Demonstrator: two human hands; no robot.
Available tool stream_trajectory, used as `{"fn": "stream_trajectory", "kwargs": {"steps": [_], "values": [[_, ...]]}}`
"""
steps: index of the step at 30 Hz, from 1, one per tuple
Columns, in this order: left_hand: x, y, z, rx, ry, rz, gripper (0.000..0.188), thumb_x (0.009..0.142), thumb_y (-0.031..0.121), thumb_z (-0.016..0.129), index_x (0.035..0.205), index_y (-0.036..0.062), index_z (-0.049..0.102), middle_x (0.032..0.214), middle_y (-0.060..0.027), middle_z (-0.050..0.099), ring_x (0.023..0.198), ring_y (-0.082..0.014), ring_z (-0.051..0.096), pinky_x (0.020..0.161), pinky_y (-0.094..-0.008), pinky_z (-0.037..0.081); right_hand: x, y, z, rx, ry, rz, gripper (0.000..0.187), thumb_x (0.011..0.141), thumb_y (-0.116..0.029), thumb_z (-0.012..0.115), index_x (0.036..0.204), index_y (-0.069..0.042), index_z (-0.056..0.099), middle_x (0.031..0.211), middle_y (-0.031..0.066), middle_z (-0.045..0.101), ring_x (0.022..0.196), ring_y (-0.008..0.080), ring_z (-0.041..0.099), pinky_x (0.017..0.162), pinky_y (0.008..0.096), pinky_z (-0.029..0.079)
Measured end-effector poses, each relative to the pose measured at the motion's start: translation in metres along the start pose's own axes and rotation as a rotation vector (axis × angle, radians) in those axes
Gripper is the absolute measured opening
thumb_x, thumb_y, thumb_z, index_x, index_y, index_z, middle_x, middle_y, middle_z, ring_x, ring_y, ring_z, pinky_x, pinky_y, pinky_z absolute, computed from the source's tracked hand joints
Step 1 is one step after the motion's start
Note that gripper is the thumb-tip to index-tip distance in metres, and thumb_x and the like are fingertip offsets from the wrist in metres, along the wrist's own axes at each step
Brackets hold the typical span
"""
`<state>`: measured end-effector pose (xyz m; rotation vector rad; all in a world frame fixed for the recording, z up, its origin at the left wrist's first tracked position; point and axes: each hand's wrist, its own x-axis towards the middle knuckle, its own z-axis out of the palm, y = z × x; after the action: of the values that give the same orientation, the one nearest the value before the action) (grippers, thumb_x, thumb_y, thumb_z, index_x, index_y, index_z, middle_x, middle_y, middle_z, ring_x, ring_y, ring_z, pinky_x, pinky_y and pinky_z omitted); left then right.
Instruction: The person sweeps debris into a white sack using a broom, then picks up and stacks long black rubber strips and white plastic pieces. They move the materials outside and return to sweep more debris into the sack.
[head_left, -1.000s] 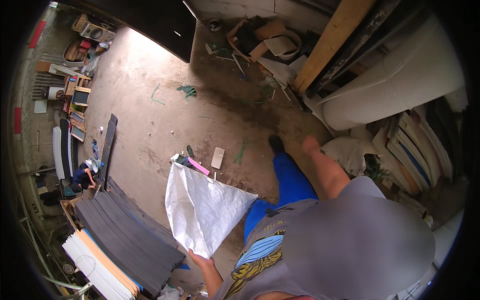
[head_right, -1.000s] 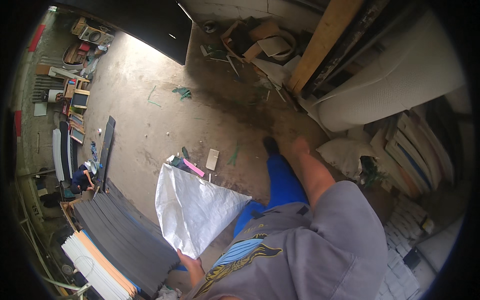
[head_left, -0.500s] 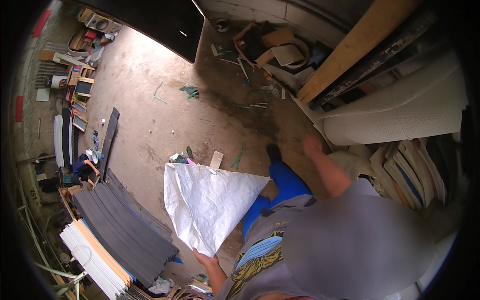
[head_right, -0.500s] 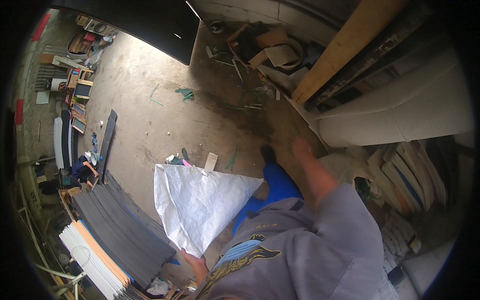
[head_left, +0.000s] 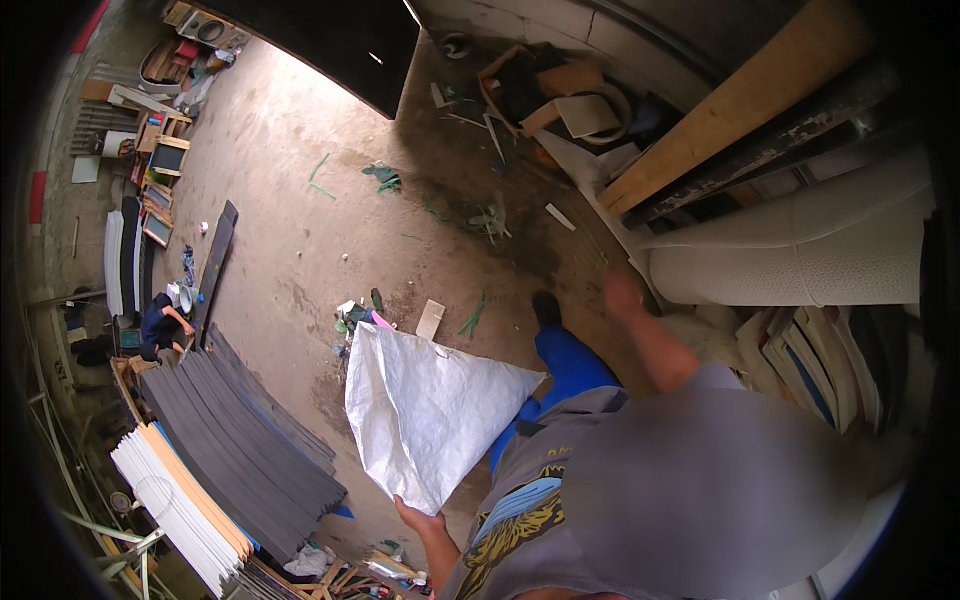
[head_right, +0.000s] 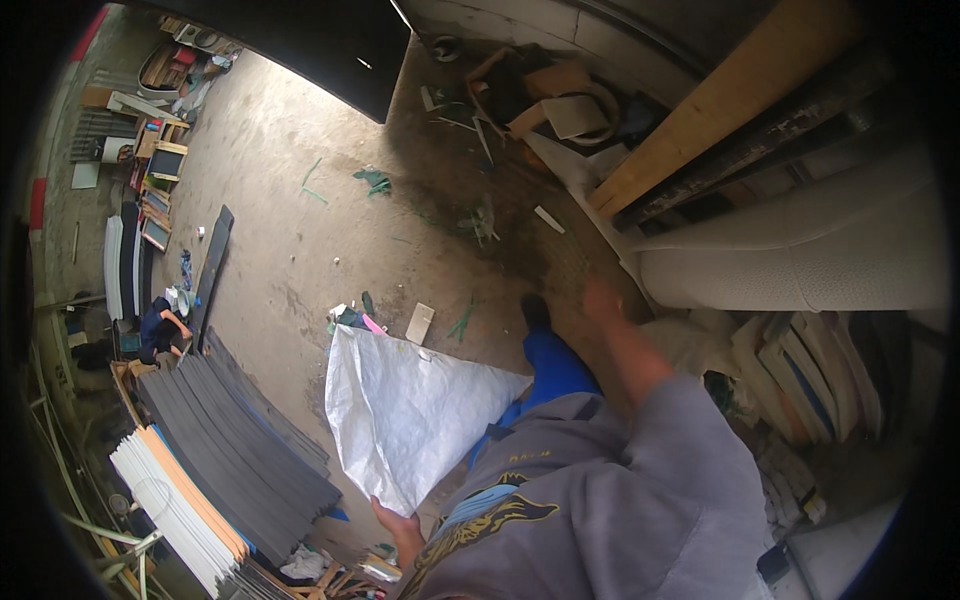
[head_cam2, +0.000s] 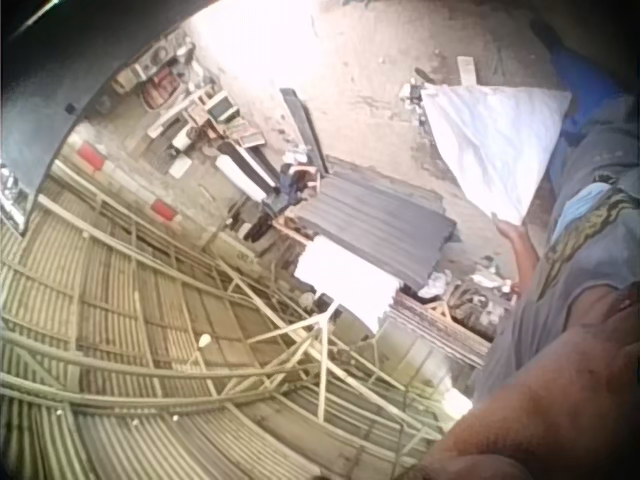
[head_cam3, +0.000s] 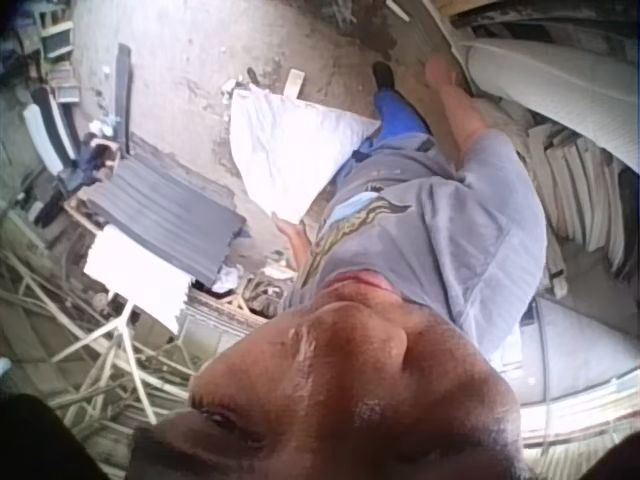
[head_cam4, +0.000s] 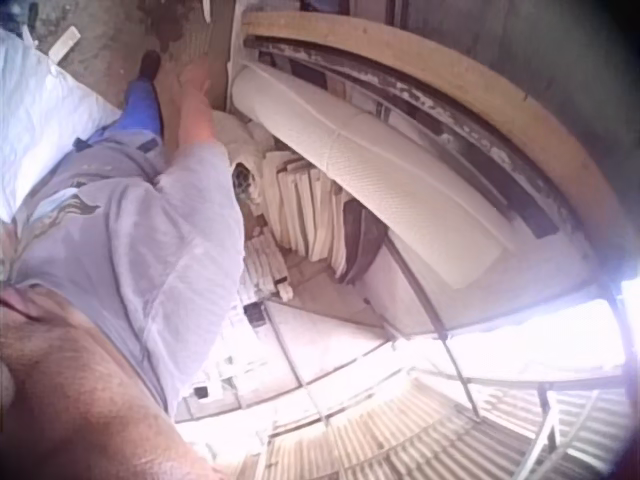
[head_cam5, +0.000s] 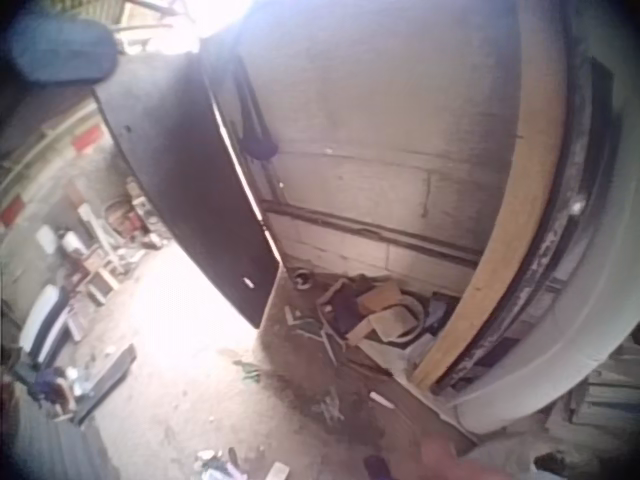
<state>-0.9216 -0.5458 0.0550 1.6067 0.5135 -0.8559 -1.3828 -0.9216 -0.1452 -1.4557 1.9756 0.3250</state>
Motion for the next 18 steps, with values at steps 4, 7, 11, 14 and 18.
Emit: {"fn": "stream_trajectory", "kwargs": {"steps": [4, 7, 11, 14, 18], "values": [[0.004, 0.001, -0.009, -0.010, -0.029, 0.009, 0.067, 0.099, 0.049, 0.037, 0.150, 0.0056, 0.034, 0.151, -0.0128, 0.042, 0.138, -0.0342, 0.041, 0.114, -0.0456, 0.032, 0.062, -0.036, -0.013, -0.031, -0.214, -0.003, 0.036, 0.099, -0.011, 0.036, 0.125, 0.001, 0.059, 0.118, 0.0244, 0.064, 0.111, 0.0349, 0.062, 0.094, 0.0478, 0.050], [0.007, 0.001, -0.009, -0.024, 0.027, -0.001, 0.067, 0.099, 0.049, 0.037, 0.150, 0.0057, 0.035, 0.150, -0.0126, 0.043, 0.137, -0.0341, 0.042, 0.113, -0.0455, 0.033, 0.064, -0.041, -0.009, 0.015, -0.152, -0.083, 0.038, 0.100, -0.012, 0.034, 0.127, -0.001, 0.058, 0.120, 0.0240, 0.063, 0.112, 0.0346, 0.062, 0.095, 0.0459, 0.049], [0.000, -0.003, -0.003, -0.074, 0.072, 0.010, 0.066, 0.099, 0.049, 0.037, 0.149, 0.0058, 0.037, 0.149, -0.0124, 0.045, 0.136, -0.0342, 0.043, 0.113, -0.0454, 0.034, 0.047, -0.048, -0.027, -0.001, 0.005, -0.144, 0.036, 0.099, -0.011, 0.037, 0.127, 0.001, 0.057, 0.121, 0.0235, 0.062, 0.112, 0.0345, 0.062, 0.095, 0.0450, 0.049], [0.002, -0.001, 0.002, -0.084, 0.078, 0.001, 0.066, 0.099, 0.049, 0.037, 0.149, 0.0059, 0.037, 0.149, -0.0124, 0.045, 0.135, -0.0340, 0.044, 0.113, -0.0451, 0.034, 0.076, -0.055, -0.038, -0.124, 0.019, -0.099, 0.035, 0.098, -0.011, 0.040, 0.125, 0.001, 0.057, 0.121, 0.0226, 0.063, 0.111, 0.0343, 0.062, 0.095, 0.0455, 0.049], [-0.004, 0.006, 0.016, -0.072, 0.082, 0.005, 0.066, 0.099, 0.049, 0.037, 0.149, 0.0058, 0.037, 0.149, -0.0124, 0.045, 0.135, -0.0338, 0.044, 0.113, -0.0449, 0.034, 0.117, -0.051, -0.033, -0.111, -0.194, -0.030, 0.034, 0.097, -0.013, 0.043, 0.126, -0.001, 0.057, 0.123, 0.0204, 0.062, 0.109, 0.0329, 0.064, 0.093, 0.0449, 0.051]]}}
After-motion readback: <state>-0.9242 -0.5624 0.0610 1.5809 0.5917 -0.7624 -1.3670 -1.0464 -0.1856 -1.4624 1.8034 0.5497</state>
